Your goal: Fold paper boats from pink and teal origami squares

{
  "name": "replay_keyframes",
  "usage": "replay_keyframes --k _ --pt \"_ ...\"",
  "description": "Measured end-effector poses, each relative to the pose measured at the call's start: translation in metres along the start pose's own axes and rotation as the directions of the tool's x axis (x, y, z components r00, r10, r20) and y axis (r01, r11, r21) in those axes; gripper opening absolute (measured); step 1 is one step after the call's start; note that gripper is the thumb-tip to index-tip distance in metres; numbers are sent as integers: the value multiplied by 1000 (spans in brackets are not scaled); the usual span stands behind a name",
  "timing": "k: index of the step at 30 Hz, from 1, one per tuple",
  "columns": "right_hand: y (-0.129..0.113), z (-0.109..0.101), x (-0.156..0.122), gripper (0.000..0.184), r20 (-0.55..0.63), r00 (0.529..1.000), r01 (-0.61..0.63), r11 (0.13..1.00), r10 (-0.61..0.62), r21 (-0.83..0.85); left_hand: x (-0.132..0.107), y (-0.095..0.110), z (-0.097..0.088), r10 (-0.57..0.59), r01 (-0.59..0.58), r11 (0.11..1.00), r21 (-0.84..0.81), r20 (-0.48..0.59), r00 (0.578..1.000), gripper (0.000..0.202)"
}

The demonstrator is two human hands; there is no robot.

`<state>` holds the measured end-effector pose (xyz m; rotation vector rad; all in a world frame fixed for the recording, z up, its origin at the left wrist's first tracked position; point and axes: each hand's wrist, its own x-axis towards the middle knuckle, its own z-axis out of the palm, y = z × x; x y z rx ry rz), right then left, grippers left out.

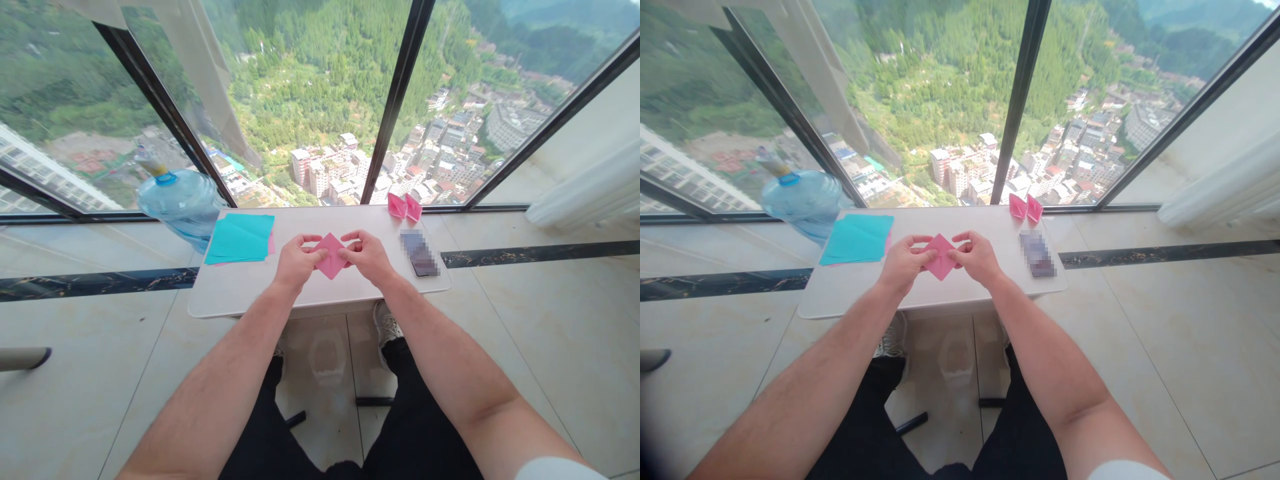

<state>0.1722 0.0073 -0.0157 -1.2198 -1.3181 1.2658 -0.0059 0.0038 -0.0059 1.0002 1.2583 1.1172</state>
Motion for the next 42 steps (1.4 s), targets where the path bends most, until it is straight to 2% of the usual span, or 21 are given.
replay_keyframes --k 4,7,10,13,15,19,21,23,25,27,30,35,39,42 --pt "-1 -8 0 42 38 999 -12 999 11 46 -2 5 -2 -13 15 999 -46 41 999 57" --pt "-3 -11 -1 42 74 997 34 999 -36 28 -2 8 -2 -6 10 997 -81 54 999 58" --pt "-1 -13 -2 27 96 988 126 991 -121 -43 0 9 -3 -30 32 996 -88 23 999 30" --pt "1 -14 0 32 104 976 201 974 -190 -101 2 9 -5 -91 92 992 -87 22 996 13" --pt "3 -15 2 36 90 975 216 967 -205 -138 3 10 -8 -132 138 985 -105 56 990 14" --pt "2 -16 4 23 49 964 266 942 -262 -206 5 13 -13 -199 227 963 -147 183 963 19" --pt "2 -15 4 22 26 971 236 947 -236 -218 6 12 -14 -211 244 961 -131 225 951 24" --pt "0 -14 4 23 -10 986 160 962 -166 -220 7 11 -15 -179 203 975 -85 228 957 30" --pt "-1 -12 3 24 -36 993 105 974 -114 -201 7 8 -14 -106 109 994 -4 199 974 33" --pt "-4 -11 2 24 -57 993 88 980 -99 -179 8 5 -14 -25 9 995 103 153 988 31" --pt "-6 -10 0 26 -36 996 71 985 -78 -158 9 1 -13 52 -71 979 192 102 993 28" --pt "-7 -10 -1 31 112 992 65 991 -52 -117 8 2 -13 62 -82 985 154 127 990 25" --pt "-6 -12 1 34 104 993 61 995 -53 -76 6 6 -15 59 -80 989 127 164 985 23" --pt "-5 -14 1 33 97 994 53 998 -48 -47 3 11 -16 60 -86 990 114 213 975 29"
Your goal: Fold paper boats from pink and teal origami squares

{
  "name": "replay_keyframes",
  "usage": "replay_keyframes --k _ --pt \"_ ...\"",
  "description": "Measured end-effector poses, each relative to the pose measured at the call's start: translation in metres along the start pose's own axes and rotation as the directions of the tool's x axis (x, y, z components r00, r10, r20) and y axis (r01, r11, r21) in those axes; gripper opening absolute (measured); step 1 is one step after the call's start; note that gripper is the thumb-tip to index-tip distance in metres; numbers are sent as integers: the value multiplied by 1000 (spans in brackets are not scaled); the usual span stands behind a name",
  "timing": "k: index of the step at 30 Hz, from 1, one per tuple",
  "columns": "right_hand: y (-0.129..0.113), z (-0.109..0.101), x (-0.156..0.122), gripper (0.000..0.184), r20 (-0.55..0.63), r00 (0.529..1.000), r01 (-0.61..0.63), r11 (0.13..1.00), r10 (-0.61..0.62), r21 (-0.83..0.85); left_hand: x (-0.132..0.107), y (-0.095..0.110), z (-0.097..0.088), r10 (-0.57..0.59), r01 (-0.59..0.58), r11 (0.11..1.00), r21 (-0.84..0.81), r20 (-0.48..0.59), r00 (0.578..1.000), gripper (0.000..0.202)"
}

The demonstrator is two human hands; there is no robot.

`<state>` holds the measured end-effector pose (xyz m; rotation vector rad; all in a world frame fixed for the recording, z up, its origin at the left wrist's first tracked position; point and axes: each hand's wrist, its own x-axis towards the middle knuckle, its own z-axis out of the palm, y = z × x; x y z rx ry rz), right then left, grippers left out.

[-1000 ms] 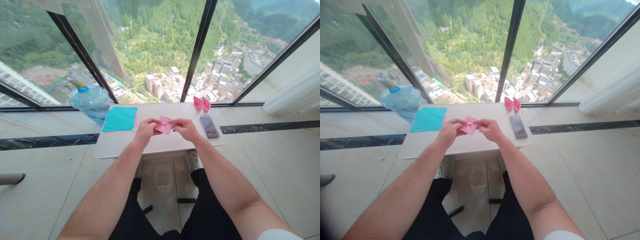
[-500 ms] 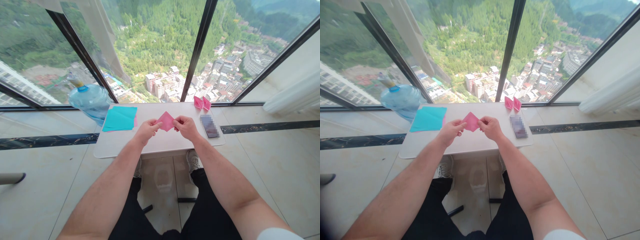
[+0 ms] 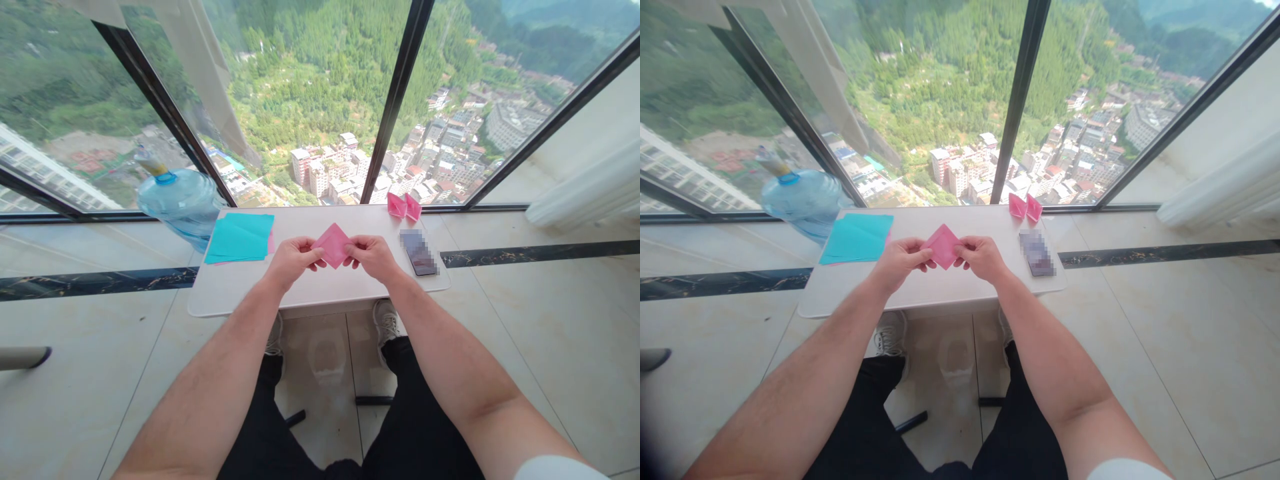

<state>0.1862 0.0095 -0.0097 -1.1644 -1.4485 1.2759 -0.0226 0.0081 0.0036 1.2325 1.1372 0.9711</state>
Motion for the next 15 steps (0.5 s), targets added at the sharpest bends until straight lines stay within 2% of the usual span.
replay_keyframes --k 3,10,15 --pt "0 -1 -1 32 -3 1000 0 1000 0 8 -2 3 0 -5 5 1000 -7 4 1000 34" --pt "-2 5 -2 32 -43 999 1 999 1 45 -1 2 3 69 -65 997 33 -120 990 28" --pt "-5 8 -6 28 -30 1000 0 1000 0 7 -1 3 5 88 -82 993 85 -74 993 25"
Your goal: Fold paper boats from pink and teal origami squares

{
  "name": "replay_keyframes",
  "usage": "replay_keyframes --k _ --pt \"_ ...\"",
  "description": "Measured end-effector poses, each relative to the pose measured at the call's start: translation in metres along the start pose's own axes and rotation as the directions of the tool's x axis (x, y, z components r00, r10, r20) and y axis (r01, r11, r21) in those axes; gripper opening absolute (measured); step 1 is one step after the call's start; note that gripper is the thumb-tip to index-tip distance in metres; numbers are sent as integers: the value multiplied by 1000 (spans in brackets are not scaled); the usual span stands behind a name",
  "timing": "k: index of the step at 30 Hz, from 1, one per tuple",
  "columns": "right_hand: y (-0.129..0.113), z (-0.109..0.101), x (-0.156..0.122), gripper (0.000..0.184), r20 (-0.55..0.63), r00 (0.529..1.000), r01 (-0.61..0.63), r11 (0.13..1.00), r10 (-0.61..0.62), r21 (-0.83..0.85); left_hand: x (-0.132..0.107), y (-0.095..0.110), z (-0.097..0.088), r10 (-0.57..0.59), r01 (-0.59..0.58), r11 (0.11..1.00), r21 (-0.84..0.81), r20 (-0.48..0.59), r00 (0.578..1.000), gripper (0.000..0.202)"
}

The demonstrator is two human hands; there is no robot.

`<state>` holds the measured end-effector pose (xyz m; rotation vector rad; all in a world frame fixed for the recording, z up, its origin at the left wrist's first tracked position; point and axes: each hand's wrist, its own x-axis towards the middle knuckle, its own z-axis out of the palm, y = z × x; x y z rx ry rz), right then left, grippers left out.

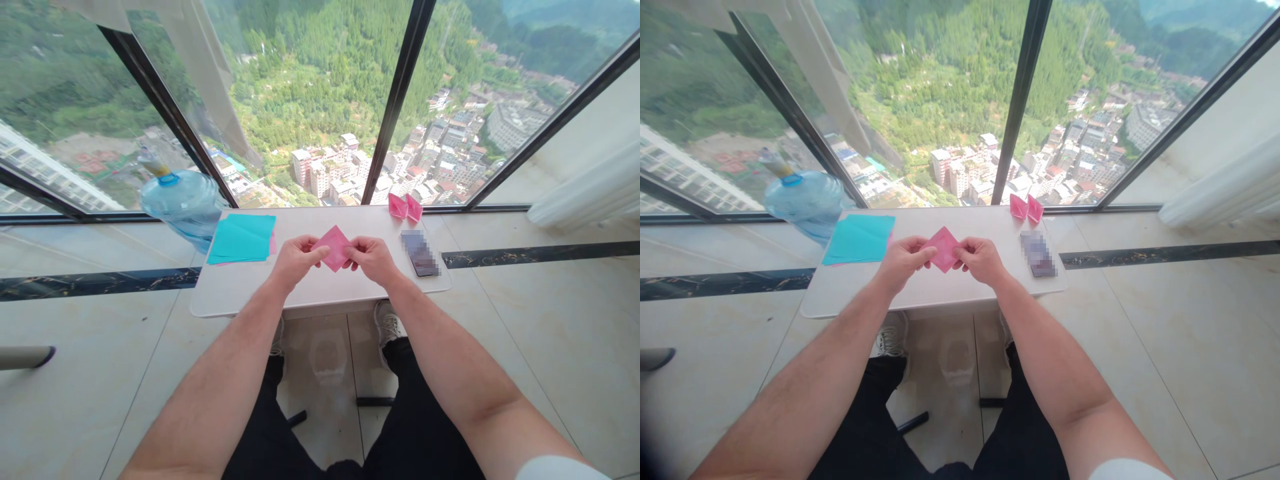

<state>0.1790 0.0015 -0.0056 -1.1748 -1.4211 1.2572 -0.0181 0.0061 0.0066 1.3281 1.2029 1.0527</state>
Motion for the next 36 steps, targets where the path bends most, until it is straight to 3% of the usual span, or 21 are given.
replay_keyframes --k 6,14,20,27,36 --pt "0 3 -2 23 51 999 2 1000 -1 -25 1 -7 8 -42 42 999 28 -5 999 21" --pt "4 12 -1 19 1 1000 -11 996 12 -94 -3 -8 9 31 -29 992 120 -15 999 23" --pt "1 5 -1 23 -23 1000 -10 993 7 -115 -3 -1 0 -25 32 999 -42 160 987 24" --pt "-5 -9 -3 41 185 982 -37 999 38 -9 -3 -5 -1 3 -1 1000 -22 95 995 27" --pt "-2 -10 -3 44 146 988 -80 976 50 205 -5 1 -3 23 -17 991 -135 37 999 36"
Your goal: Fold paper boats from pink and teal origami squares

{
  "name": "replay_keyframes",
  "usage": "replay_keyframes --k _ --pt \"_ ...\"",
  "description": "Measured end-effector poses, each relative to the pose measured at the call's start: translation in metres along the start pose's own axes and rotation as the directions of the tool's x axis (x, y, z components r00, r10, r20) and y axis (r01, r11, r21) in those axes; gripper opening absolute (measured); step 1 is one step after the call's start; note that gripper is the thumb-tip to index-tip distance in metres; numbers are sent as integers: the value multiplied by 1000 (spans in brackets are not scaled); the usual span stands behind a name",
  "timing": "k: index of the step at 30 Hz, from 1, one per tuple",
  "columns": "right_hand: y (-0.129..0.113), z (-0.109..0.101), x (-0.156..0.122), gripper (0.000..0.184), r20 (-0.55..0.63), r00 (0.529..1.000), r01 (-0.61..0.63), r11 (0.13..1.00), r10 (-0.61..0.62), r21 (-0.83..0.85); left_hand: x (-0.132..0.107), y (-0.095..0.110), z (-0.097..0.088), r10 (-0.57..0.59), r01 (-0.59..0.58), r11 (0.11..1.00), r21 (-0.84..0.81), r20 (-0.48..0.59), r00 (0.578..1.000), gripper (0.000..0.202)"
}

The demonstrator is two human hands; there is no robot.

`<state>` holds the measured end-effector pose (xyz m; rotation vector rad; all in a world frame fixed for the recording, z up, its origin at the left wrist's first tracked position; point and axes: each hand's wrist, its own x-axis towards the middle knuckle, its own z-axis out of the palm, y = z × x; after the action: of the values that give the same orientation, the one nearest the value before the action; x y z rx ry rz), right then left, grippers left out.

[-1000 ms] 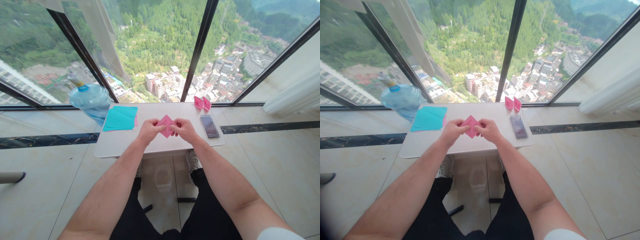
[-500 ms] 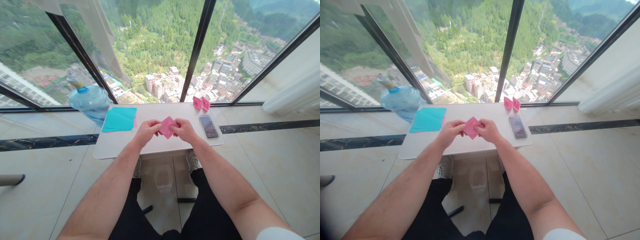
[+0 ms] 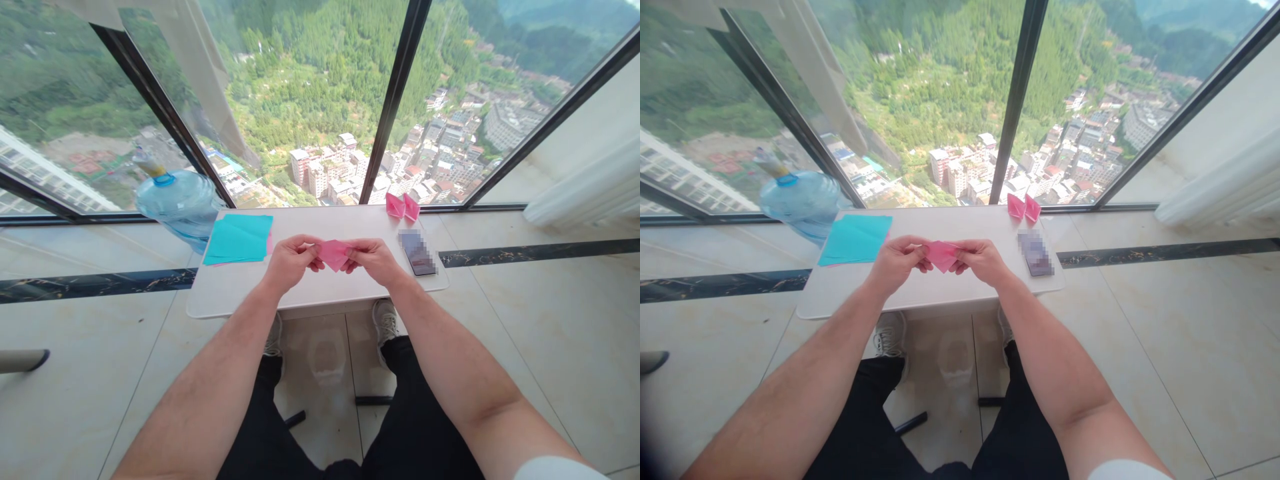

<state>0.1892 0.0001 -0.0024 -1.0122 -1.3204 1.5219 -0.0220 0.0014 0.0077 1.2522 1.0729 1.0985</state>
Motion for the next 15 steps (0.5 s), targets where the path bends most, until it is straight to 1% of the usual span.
replay_keyframes --k 4,9,12,15 --pt "4 -3 1 40 -3 1000 0 997 0 84 -2 4 2 4 -4 1000 -23 6 1000 28" --pt "7 -2 1 37 -35 999 -7 989 12 149 -2 3 6 48 -52 996 -73 -57 997 18" --pt "7 0 1 28 -50 999 20 980 -10 197 -3 2 8 64 -73 988 -133 -74 995 13" --pt "7 1 1 22 -48 999 32 976 -22 216 -4 1 7 61 -68 985 -161 -53 997 12"
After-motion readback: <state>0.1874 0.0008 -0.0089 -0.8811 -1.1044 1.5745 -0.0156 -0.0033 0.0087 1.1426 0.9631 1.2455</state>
